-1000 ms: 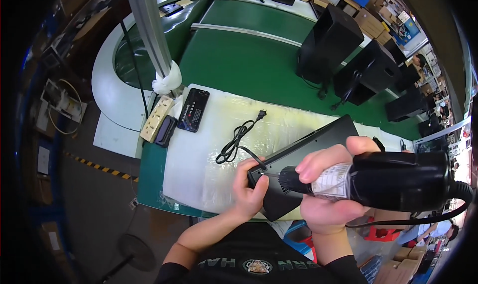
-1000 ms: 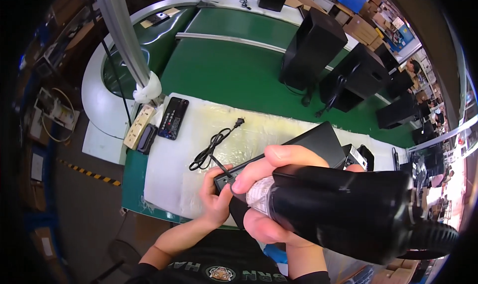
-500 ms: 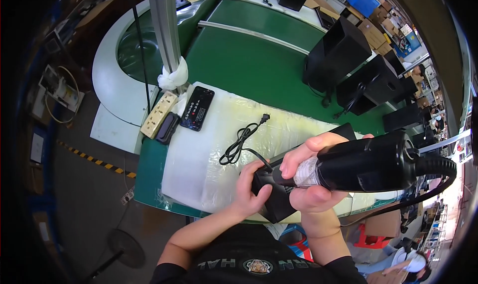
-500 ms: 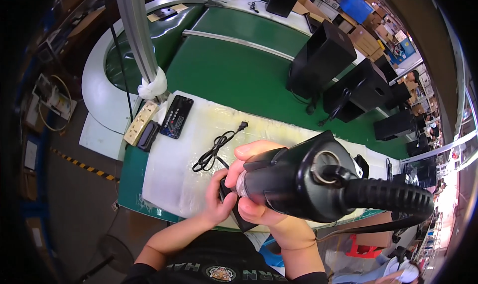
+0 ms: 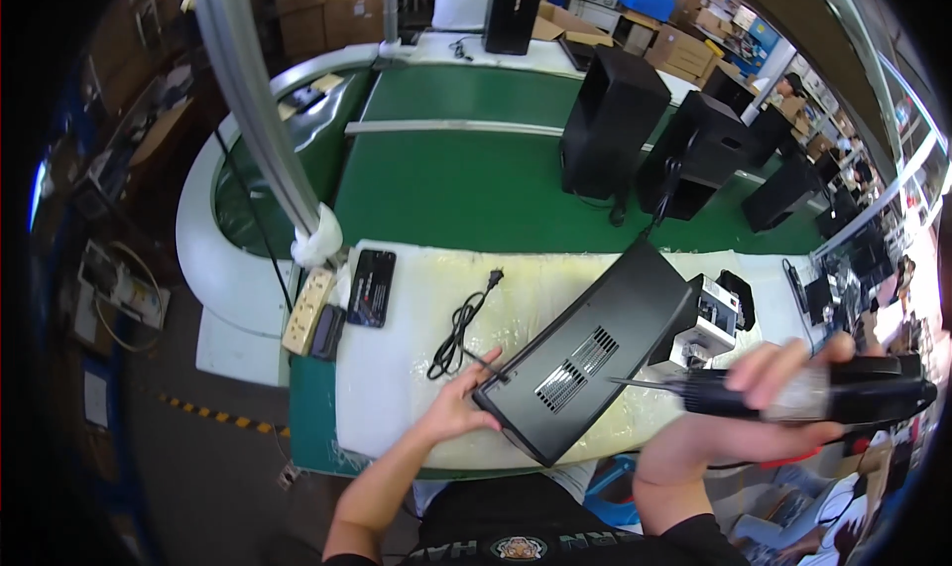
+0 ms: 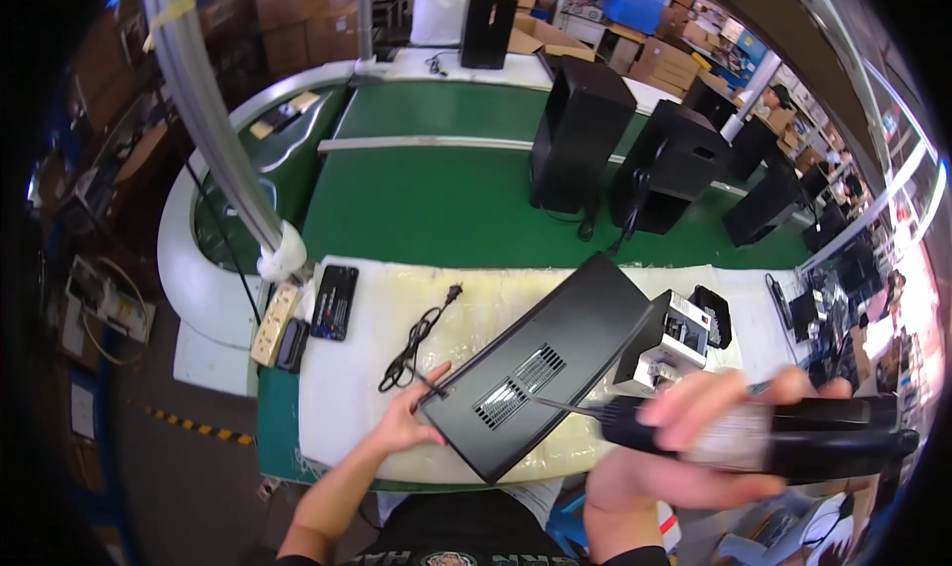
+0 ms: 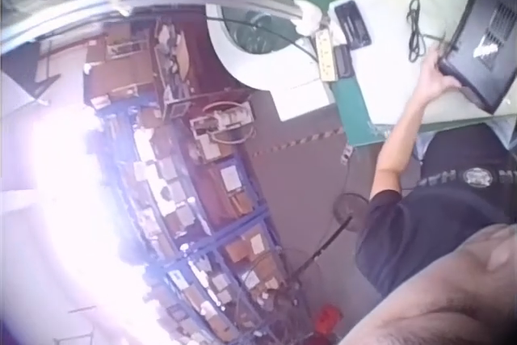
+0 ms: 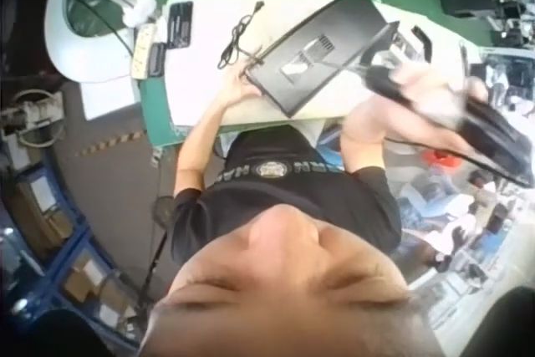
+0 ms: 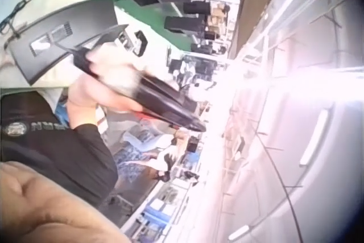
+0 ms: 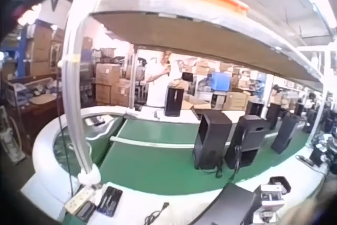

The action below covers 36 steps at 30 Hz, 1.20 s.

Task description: Using an electric screwdriver to fasten screws into the housing of an electronic device on an assembly line.

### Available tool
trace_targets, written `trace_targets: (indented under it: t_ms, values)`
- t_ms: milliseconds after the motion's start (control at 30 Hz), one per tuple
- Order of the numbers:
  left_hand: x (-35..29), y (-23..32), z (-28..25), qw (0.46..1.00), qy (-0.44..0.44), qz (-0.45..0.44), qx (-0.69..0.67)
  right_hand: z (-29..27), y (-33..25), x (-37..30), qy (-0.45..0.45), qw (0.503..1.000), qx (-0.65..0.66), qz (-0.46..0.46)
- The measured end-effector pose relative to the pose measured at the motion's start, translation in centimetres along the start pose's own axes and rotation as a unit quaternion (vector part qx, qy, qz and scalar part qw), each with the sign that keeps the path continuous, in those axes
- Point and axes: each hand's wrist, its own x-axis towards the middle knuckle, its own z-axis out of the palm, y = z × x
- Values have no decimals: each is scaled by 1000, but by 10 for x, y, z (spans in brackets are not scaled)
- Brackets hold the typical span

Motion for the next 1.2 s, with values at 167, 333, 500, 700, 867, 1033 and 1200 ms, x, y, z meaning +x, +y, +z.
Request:
trace_targets:
  t_ms: [167, 333, 500, 700, 867, 1033, 1200]
  values:
    - [-21, -20, 44, 951, 166, -81, -248, -115, -51, 21, 109, 991, -71, -40]
    - [4, -20, 63, 871, 262, -23, -414, -165, -26, -2, 250, 960, -108, 69]
    - [103, 68, 59, 844, 324, 62, -424, -176, 29, -22, 285, 930, -166, 162]
    - [202, 106, -22, 812, 380, -117, -427, -179, 70, -35, 276, 938, -106, 184]
    - [284, 136, -57, 808, 454, -210, -311, -175, 100, -30, 266, 944, -52, 186]
    - [341, 169, -69, 825, 474, -258, -168, -181, 119, -19, 267, 951, -20, 152]
    - [391, 137, -55, 724, 674, -141, 41, -200, 118, -13, 284, 947, -62, 136]
